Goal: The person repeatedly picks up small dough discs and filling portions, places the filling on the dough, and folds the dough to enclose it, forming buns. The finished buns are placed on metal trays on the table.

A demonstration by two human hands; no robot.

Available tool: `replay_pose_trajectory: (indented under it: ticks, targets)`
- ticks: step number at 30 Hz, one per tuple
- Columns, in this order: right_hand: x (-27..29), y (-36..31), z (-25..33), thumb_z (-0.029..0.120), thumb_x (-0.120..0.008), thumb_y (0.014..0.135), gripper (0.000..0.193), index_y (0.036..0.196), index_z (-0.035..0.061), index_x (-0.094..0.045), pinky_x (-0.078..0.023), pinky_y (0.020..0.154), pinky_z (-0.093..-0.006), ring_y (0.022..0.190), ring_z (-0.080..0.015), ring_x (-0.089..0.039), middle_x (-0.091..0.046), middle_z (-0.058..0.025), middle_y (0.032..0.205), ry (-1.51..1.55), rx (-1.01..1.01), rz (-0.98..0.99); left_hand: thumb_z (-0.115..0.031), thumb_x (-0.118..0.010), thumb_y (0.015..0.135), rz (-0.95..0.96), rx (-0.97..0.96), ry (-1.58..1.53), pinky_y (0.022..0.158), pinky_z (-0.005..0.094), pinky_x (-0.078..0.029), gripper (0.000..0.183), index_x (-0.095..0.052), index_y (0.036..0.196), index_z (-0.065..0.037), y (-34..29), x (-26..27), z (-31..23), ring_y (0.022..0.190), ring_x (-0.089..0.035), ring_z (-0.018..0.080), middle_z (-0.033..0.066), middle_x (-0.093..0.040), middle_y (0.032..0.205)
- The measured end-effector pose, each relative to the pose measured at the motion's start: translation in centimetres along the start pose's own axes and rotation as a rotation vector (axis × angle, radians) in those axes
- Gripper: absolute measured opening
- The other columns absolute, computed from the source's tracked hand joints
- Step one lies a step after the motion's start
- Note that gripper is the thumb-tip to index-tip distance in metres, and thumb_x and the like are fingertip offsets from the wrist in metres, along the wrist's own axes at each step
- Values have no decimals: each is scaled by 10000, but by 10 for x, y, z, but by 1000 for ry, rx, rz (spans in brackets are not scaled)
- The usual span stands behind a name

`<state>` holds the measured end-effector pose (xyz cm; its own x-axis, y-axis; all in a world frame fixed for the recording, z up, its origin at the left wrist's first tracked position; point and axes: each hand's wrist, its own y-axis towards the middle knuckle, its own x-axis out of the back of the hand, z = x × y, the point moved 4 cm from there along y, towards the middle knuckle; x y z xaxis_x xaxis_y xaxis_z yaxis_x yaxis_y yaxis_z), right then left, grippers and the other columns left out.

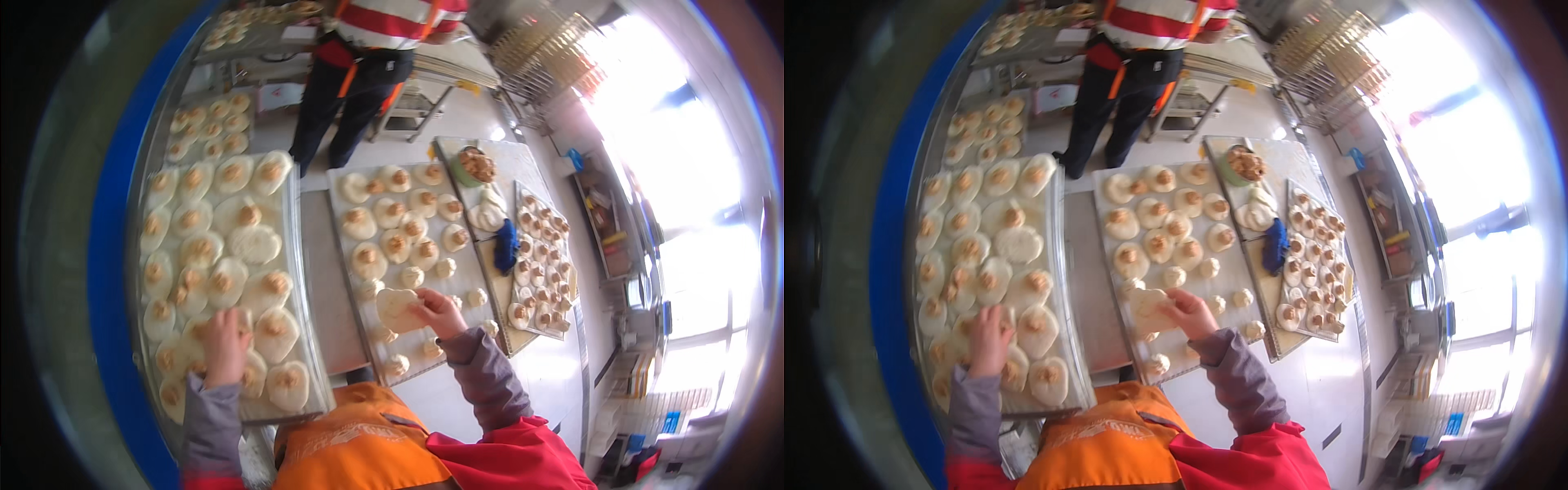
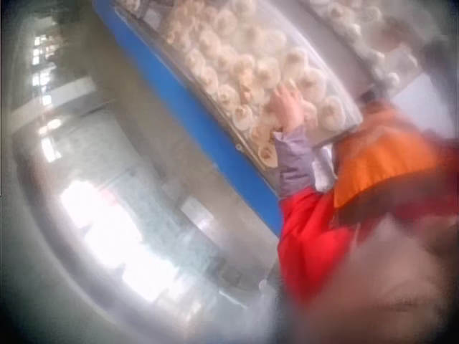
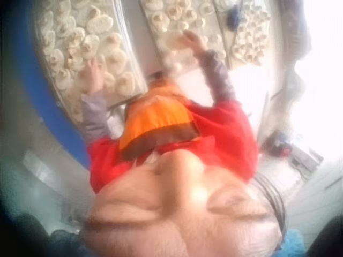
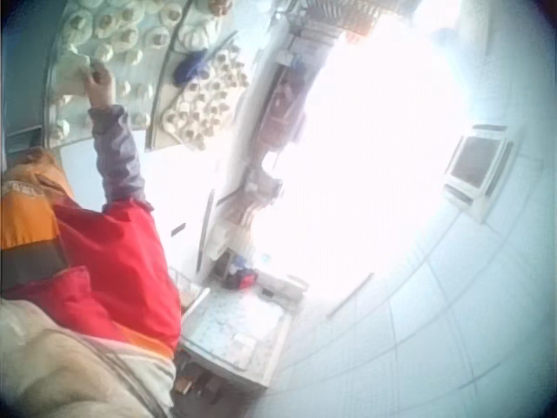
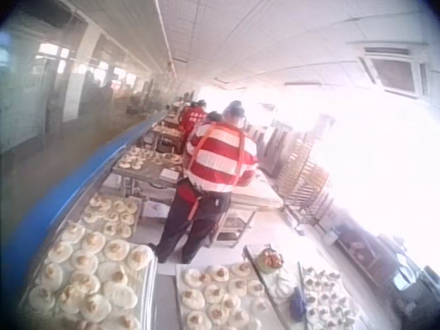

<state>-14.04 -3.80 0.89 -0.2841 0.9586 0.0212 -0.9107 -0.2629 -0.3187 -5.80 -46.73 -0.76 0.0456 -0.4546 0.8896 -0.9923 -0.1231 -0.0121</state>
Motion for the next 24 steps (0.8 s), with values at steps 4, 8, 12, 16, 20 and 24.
replay_pose_trajectory:
  ticks: [4, 8, 12, 16, 20, 24]
  targets:
    - [116, 30, 17, 103, -669, 955, 277, 1214, 10, -639, -551, 895, -307, 964, -154, -682, -707, -46, 1066, 159, 41, -137, -112, -842, 671, 220, 189, -85, 853, 466, -461, 479, -568, 1054, -22, 7, -1, 19, 1032, -561, 397, 174, -571, 1069]
    - [185, 53, 11, 190, -619, 985, 393, 1340, 39, -543, -534, 967, -409, 1128, -249, -651, -657, -106, 1228, 646, -17, 22, -95, -851, 658, 123, 42, 4, 843, 466, -460, 477, -545, 1015, -17, -7, -1, 12, 984, -562, 405, 187, -595, 1021]
    - [201, 63, -9, 229, -590, 992, 465, 1405, 48, -477, -522, 979, -451, 1204, -265, -606, -596, -125, 1327, 846, -62, 134, -51, -821, 706, 101, 311, -137, 835, 428, -480, 443, -537, 1045, -21, -31, -1, 14, 961, -598, 331, 160, -602, 1005]
    - [192, 68, -19, 161, -547, 990, 444, 1410, 38, -470, -523, 981, -432, 1183, -281, -612, -596, -125, 1321, 840, -69, 153, -125, -732, 869, -369, 705, -639, 901, 352, -524, 558, -493, 1364, -29, -49, 25, 21, 1044, -626, 225, 111, -625, 1183]
    - [141, 77, -19, 139, -518, 996, 423, 1394, 9, -455, -512, 1008, -552, 1215, -394, -585, -560, -220, 1354, 938, -169, 325, -397, -545, 1026, -104, 442, -1982, 983, 418, -493, 474, -533, 1388, -92, -49, 11, -37, 1130, -623, 210, 64, -645, 1258]
    - [73, 80, -11, 145, -665, 900, 537, 1392, 38, -477, -480, 1035, -506, 1238, -360, -567, -580, -185, 1335, 738, -48, 512, -418, -474, 1046, -149, 529, -1988, 1007, 468, -507, 518, -450, 1443, -86, -59, -10, -101, 1190, -601, 302, 136, -558, 1390]
